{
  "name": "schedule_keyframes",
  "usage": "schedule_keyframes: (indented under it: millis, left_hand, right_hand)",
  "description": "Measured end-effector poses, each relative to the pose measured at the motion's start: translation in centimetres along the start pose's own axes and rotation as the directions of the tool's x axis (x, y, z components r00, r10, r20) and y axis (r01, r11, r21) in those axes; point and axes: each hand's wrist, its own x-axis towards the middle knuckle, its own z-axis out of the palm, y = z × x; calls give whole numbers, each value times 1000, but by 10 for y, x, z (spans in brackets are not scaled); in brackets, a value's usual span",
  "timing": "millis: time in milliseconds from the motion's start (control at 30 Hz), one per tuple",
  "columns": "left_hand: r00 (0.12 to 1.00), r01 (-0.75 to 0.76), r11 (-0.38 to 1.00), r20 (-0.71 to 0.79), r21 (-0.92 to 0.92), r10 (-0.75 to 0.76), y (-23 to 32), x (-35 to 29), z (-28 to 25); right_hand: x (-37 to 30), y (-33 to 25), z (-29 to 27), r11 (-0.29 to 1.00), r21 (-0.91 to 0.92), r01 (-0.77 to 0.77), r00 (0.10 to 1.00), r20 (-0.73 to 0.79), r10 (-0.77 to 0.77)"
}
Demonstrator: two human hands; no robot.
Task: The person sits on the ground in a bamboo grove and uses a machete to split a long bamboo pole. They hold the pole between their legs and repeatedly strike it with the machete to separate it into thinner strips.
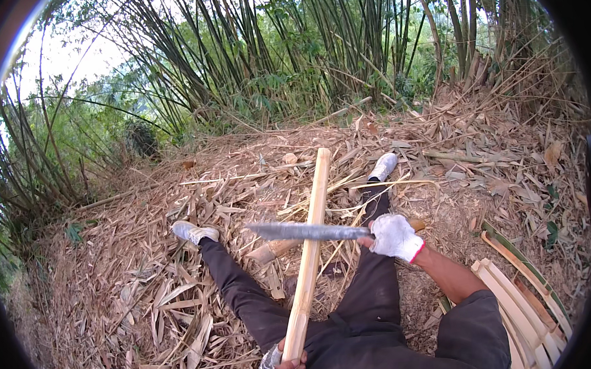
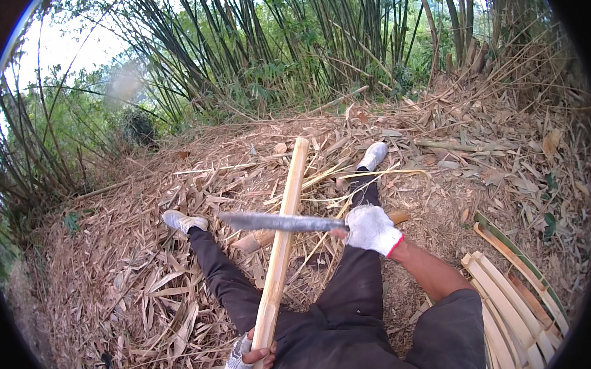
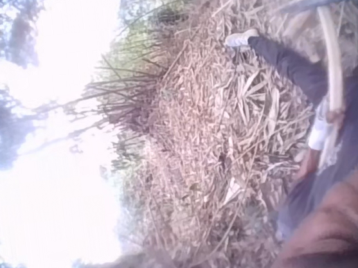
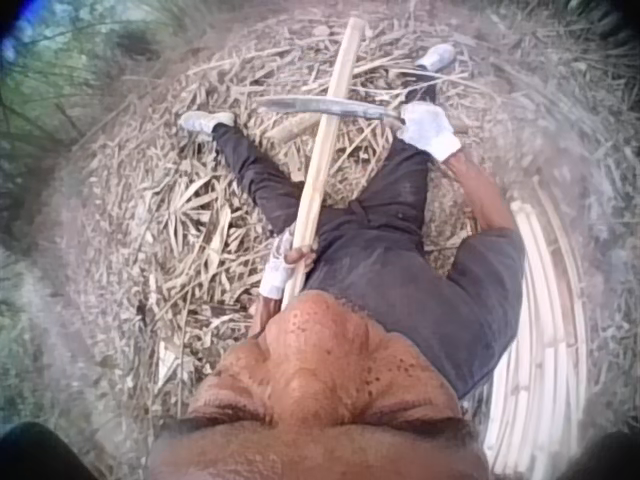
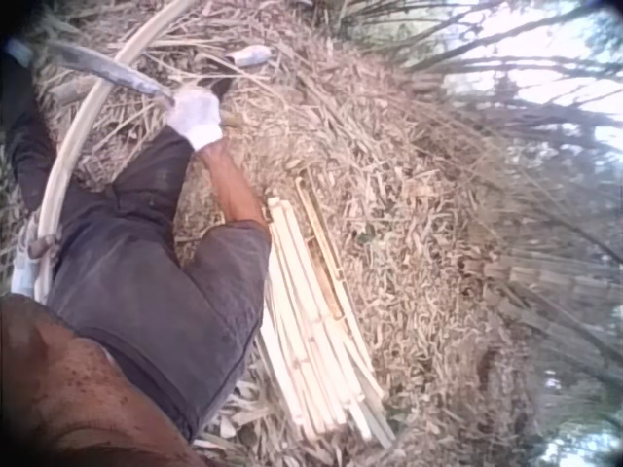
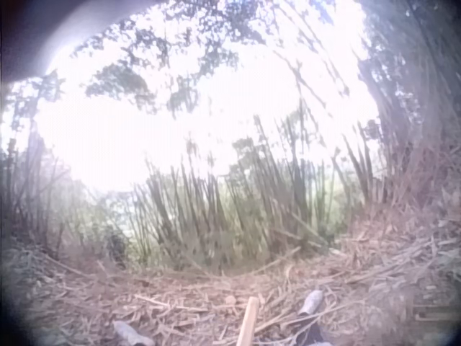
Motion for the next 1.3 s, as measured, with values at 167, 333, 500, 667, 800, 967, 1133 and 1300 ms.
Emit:
schedule_keyframes:
  millis: [167, 333, 500, 667, 800, 967, 1133, 1300]
  left_hand:
    - [997, 29, 999, 78, 19, -31, -3, -2, -5]
    - [1000, -6, 995, -17, 102, 8, 9, -23, 5]
    - [1000, 10, 999, -9, -39, -10, 5, -22, 5]
    - [980, 137, 961, 177, -238, -96, 2, -5, 2]
    - [980, 43, 965, 198, -258, 9, 10, 11, -7]
    - [972, 17, 940, 227, -340, 64, 21, 37, -13]
    - [971, 82, 860, 235, -504, 45, 6, 42, -23]
    - [973, 79, 868, 226, -490, 39, -1, 35, -25]
  right_hand:
    - [9, 44, -2, 920, 12, -391, 920, 7, 391]
    - [44, 43, 5, 949, 57, -309, 945, -97, 314]
    - [44, 41, 1, 964, -22, -266, 964, -24, 266]
    - [24, 98, -3, 677, 212, -704, 686, -45, 727]
    - [6, 32, -9, 774, 219, -594, 791, -18, 611]
    - [-33, -27, 7, 992, 124, -12, 980, -196, 36]
    - [-35, -67, -8, 966, 134, 222, 975, -5, -223]
    - [-4, -42, 1, 986, 164, 13, 992, -129, 8]
